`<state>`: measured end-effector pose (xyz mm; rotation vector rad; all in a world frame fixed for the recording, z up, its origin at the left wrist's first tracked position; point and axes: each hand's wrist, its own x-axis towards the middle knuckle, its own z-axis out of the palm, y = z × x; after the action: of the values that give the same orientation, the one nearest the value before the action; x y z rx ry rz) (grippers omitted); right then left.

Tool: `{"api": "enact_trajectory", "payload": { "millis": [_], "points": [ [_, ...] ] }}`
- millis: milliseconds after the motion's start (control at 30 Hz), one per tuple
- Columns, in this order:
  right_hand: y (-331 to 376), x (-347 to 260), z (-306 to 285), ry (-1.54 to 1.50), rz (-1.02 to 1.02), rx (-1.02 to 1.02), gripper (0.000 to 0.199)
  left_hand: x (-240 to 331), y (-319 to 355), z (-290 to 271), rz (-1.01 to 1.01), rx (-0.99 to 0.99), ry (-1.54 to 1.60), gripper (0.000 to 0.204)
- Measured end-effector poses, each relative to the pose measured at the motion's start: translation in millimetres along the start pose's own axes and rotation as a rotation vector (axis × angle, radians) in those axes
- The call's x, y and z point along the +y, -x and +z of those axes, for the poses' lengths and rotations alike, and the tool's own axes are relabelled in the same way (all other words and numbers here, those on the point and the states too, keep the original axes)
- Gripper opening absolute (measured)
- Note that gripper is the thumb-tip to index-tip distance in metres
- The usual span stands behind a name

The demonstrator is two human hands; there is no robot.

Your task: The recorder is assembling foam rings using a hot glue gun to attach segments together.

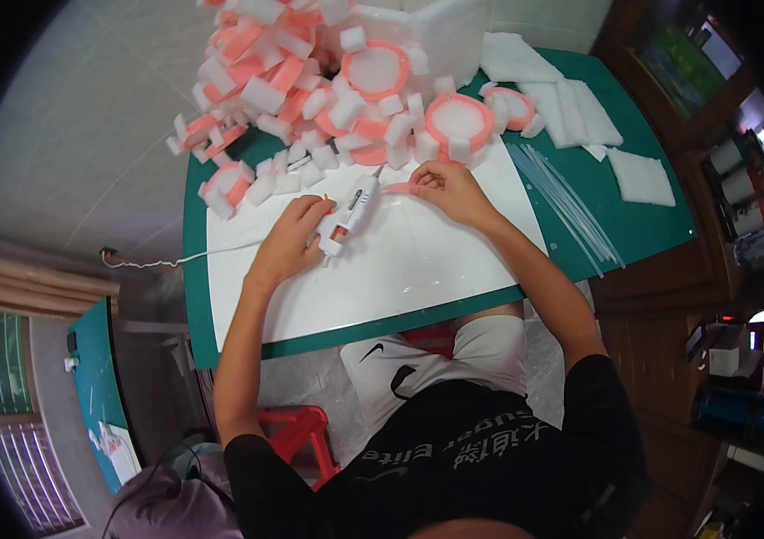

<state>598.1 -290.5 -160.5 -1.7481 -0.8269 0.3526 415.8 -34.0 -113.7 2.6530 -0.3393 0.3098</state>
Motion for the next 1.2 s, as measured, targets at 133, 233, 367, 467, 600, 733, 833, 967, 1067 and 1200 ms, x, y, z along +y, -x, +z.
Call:
{"api": "enact_trajectory", "payload": {
  "millis": [133, 233, 367, 467, 600, 733, 833, 967, 1067, 1200],
  "points": [
    [0, 1, -3, -0.049, 0.059, -0.008, 0.014, -6, -11, 14, 0.045, 0.08, 0.054, 0.05],
    [0, 1, -3, -0.113, 0.069, -0.026, 0.015, -12, -12, 17, -0.012, 0.145, 0.143, 0.046],
    [2, -4, 1, -0.202, 0.109, -0.063, 0.015, -18, -9, 17, -0.008, 0.167, 0.082, 0.043],
    [4, -9, 3, -0.16, 0.109, -0.076, 0.014, -19, -7, 17, 0.0, 0.19, 0.078, 0.044],
    [5, -15, 4, -0.103, 0.115, -0.07, 0.013, -19, -5, 15, 0.007, 0.219, 0.135, 0.047],
    [7, -21, 5, -0.118, 0.081, -0.073, 0.012, -18, -4, 14, -0.004, 0.232, 0.174, 0.05],
    [9, -25, 6, -0.17, 0.103, -0.086, 0.012, -17, -3, 14, 0.008, 0.238, 0.184, 0.051],
    [10, -28, 8, -0.281, 0.144, -0.137, 0.012, -15, -1, 16, 0.002, 0.193, 0.157, 0.054],
    [10, -29, 9, -0.304, 0.144, -0.139, 0.012, -15, -1, 17, -0.007, 0.183, 0.157, 0.055],
    [11, -28, 9, -0.283, 0.128, -0.121, 0.013, -17, -2, 18, 0.016, 0.193, 0.159, 0.056]
  ]
}}
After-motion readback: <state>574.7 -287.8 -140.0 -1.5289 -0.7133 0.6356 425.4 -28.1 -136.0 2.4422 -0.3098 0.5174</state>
